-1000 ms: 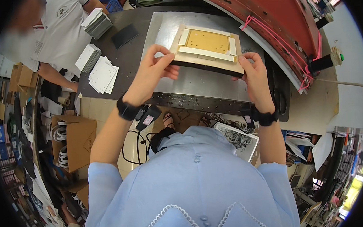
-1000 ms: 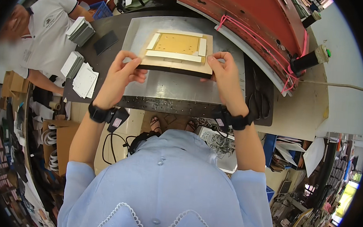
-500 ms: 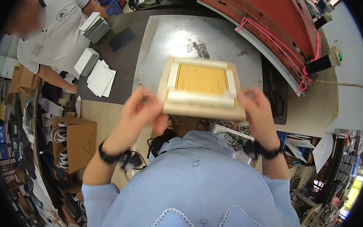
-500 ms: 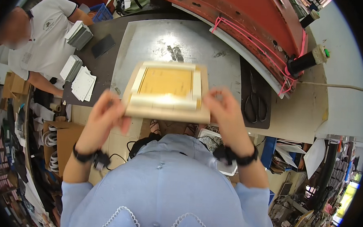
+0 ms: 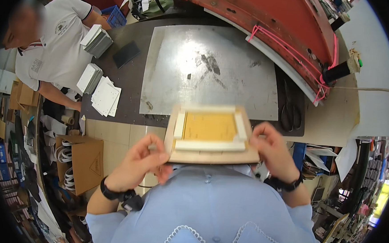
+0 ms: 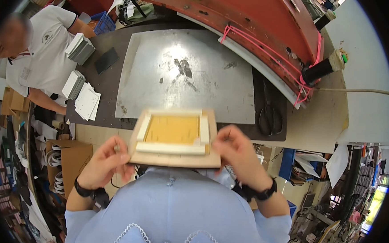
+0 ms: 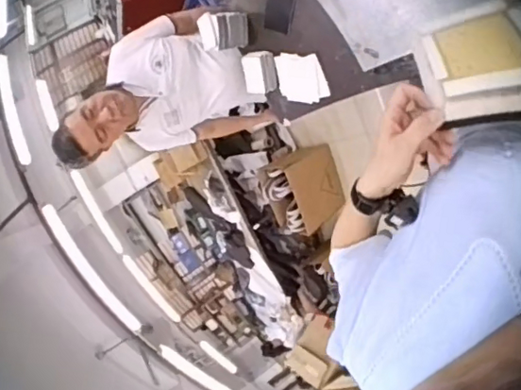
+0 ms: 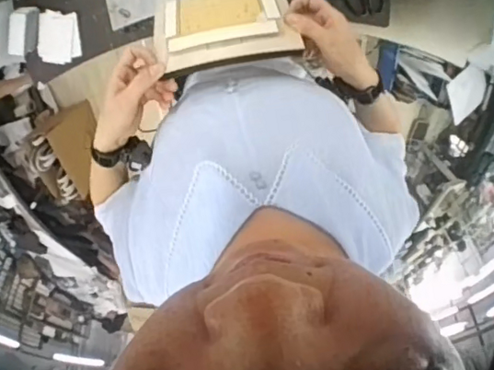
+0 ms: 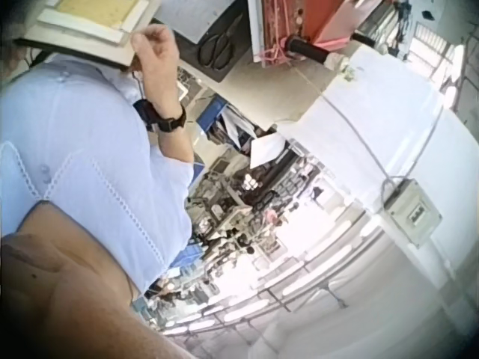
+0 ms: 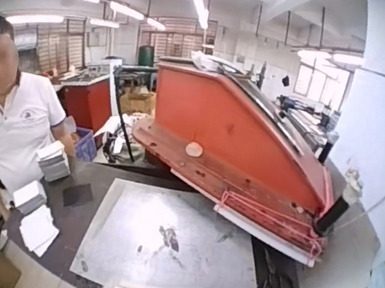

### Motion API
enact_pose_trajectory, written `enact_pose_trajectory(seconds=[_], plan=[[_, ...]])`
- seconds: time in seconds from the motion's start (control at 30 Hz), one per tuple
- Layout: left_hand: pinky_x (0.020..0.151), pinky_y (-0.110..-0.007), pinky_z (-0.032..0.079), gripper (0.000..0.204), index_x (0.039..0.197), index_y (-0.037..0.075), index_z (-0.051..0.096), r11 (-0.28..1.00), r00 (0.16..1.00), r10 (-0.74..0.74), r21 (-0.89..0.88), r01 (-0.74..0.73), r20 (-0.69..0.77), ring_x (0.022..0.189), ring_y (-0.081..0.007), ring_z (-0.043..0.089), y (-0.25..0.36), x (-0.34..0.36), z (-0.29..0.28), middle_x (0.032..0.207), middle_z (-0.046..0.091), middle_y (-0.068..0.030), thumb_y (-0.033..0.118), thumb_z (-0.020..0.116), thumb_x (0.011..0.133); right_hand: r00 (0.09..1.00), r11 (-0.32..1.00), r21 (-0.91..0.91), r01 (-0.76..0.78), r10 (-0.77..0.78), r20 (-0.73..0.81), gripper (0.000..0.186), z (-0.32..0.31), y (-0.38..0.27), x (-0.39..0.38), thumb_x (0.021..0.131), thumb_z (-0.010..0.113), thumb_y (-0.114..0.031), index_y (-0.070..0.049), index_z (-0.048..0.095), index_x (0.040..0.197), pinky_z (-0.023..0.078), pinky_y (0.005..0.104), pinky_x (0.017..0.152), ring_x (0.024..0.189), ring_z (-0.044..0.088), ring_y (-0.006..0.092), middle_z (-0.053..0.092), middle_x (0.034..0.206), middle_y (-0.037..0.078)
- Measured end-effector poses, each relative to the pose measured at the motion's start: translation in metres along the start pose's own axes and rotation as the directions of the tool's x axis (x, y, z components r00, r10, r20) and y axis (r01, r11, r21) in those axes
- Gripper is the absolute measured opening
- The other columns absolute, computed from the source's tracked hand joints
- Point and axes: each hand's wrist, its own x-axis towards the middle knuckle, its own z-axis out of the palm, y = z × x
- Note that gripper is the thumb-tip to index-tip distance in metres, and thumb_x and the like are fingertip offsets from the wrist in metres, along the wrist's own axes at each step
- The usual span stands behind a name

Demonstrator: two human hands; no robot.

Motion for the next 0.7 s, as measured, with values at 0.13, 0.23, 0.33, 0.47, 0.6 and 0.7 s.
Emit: enact_pose_trajectory(seconds=[0.13, 0.23, 0.33, 0.47, 0.6, 0.7], plan=[[0.059, -0.025, 0.051, 0.014, 0.094, 0.007, 0.047, 0.963, 0.959, 0.265, 0.079, -0.258, -0.100, 0.064, -0.0147, 0.063, 0.015, 0.057, -0.009, 0.075, 0.064, -0.0106, 0.016, 0.058, 0.094, 0.972, 0.977, -0.046, 0.207, -0.210, -0.106, 0.024, 0.002, -0.018, 0.065, 0.095, 0.058, -0.021, -0.003, 0.049, 0.108, 0.055, 0.0275, 0.054, 0.067, 0.064, 0.0151, 0.062, 0.088, 0.009], [0.051, -0.026, 0.050, 0.013, 0.094, 0.008, 0.048, 0.988, 0.987, 0.148, 0.047, -0.144, -0.070, 0.060, -0.0135, 0.063, 0.005, 0.051, -0.020, 0.074, 0.065, -0.0100, 0.014, 0.059, 0.094, 0.991, 0.995, -0.026, 0.101, -0.103, -0.089, 0.026, 0.002, 0.001, 0.065, 0.094, 0.059, -0.024, -0.003, 0.050, 0.107, 0.055, 0.0290, 0.053, 0.060, 0.063, 0.0159, 0.062, 0.087, 0.010], [0.045, -0.027, 0.050, 0.015, 0.096, 0.009, 0.047, 0.997, 0.997, -0.072, -0.017, 0.072, 0.000, 0.051, -0.0151, 0.062, -0.013, 0.007, -0.016, 0.066, 0.064, -0.0097, 0.010, 0.061, 0.092, 0.999, 0.998, -0.051, -0.038, 0.039, 0.015, 0.020, 0.005, 0.010, 0.024, 0.093, 0.059, -0.019, -0.006, 0.050, 0.105, 0.053, 0.0263, 0.050, 0.066, 0.062, 0.0097, 0.060, 0.082, 0.004], [0.056, -0.028, 0.053, 0.014, 0.095, 0.005, 0.045, 0.939, 0.938, 0.341, 0.081, -0.335, -0.065, 0.063, -0.0165, 0.063, 0.001, 0.016, -0.008, 0.076, 0.064, -0.0120, 0.009, 0.059, 0.093, 0.950, 0.952, -0.076, 0.296, -0.302, -0.079, 0.016, 0.016, 0.000, 0.031, 0.096, 0.056, -0.014, -0.003, 0.049, 0.106, 0.055, 0.0270, 0.054, 0.070, 0.061, 0.0105, 0.061, 0.090, 0.006], [0.062, -0.028, 0.054, 0.014, 0.097, 0.006, 0.047, 0.936, 0.944, 0.324, 0.161, -0.312, -0.058, 0.070, -0.0154, 0.064, -0.001, 0.041, -0.024, 0.080, 0.064, -0.0106, 0.011, 0.060, 0.094, 0.905, 0.900, -0.165, 0.403, -0.418, -0.073, 0.013, 0.015, 0.014, 0.055, 0.097, 0.053, -0.010, -0.003, 0.048, 0.106, 0.049, 0.0225, 0.064, 0.078, 0.055, 0.0070, 0.058, 0.091, 0.003], [0.060, -0.027, 0.055, 0.013, 0.098, 0.007, 0.047, 0.980, 0.986, 0.152, 0.140, -0.141, -0.066, 0.068, -0.0150, 0.065, -0.042, 0.039, -0.030, 0.079, 0.065, -0.0113, 0.012, 0.059, 0.094, 0.971, 0.965, -0.135, 0.223, -0.232, -0.055, 0.013, 0.017, 0.033, 0.049, 0.097, 0.054, -0.010, -0.003, 0.048, 0.106, 0.042, 0.0193, 0.070, 0.080, 0.051, 0.0039, 0.056, 0.091, 0.001]])
